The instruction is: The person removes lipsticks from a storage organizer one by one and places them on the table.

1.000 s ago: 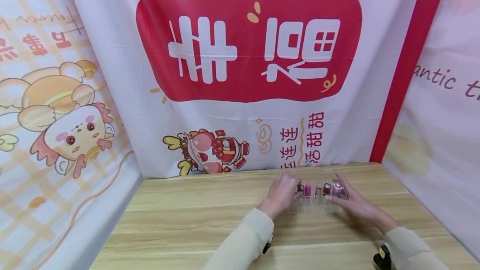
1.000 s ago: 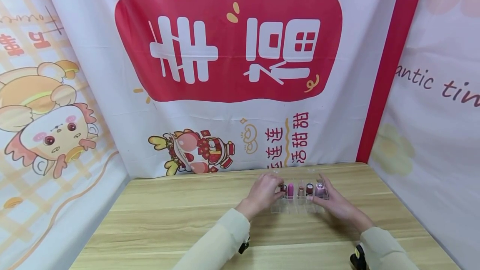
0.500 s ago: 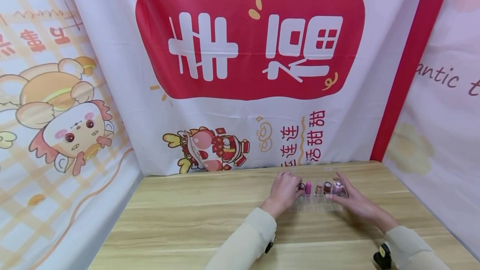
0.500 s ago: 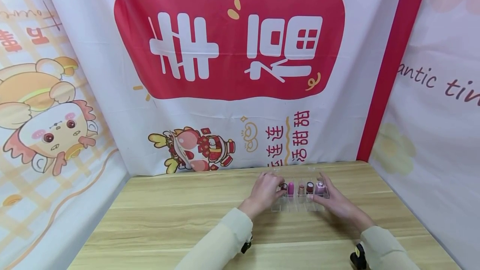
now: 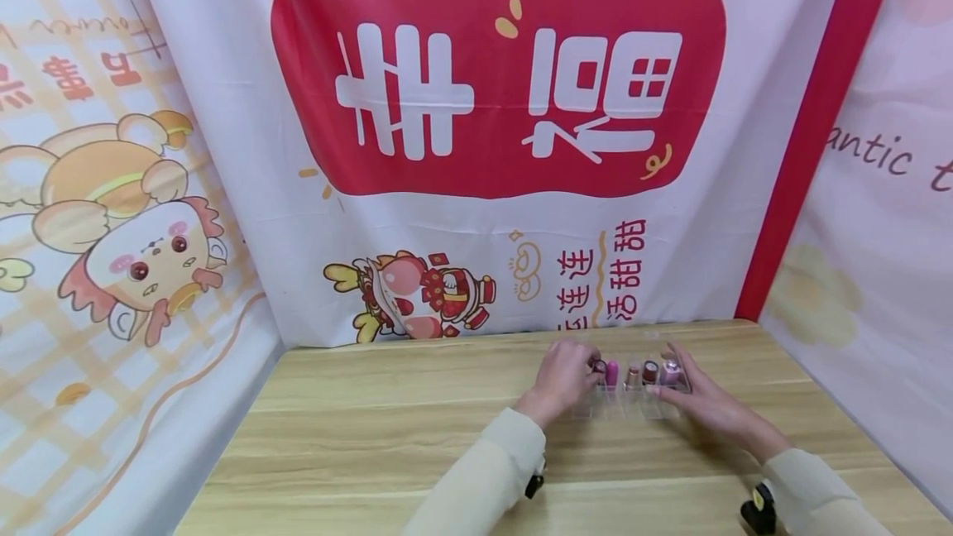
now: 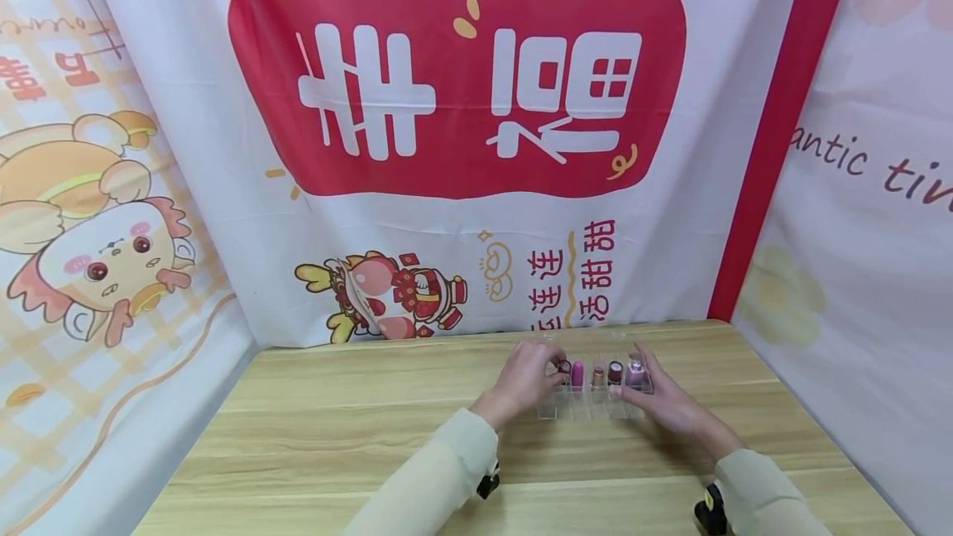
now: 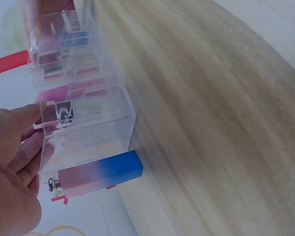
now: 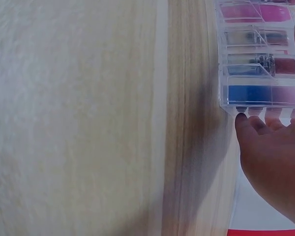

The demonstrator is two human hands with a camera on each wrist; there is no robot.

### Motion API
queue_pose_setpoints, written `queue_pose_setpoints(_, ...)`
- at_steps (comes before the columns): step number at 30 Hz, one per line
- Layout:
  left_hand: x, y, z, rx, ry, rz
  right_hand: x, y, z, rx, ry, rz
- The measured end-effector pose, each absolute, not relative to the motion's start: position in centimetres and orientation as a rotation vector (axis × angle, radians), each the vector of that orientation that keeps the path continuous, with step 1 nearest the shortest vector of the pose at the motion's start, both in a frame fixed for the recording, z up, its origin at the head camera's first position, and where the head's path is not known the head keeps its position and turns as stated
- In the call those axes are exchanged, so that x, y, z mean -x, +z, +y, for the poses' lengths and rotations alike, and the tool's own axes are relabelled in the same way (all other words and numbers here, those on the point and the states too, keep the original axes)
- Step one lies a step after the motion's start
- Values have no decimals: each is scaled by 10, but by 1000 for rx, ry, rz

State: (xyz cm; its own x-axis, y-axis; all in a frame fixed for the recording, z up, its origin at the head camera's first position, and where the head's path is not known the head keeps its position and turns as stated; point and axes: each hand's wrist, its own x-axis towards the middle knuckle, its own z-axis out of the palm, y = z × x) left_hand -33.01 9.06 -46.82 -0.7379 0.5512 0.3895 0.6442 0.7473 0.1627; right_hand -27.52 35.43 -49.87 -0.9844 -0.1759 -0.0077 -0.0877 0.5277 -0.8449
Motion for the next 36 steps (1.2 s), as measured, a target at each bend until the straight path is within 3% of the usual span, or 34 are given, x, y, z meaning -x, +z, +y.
queue_pose_setpoints(14, 330, -450, 82, 963, -962, -2659, 275, -500, 355, 254, -1471, 2682)
queue_pose_setpoints(36, 324, -430, 69, 974, -1325, -2588, 276, -502, 355, 230, -1464, 2674)
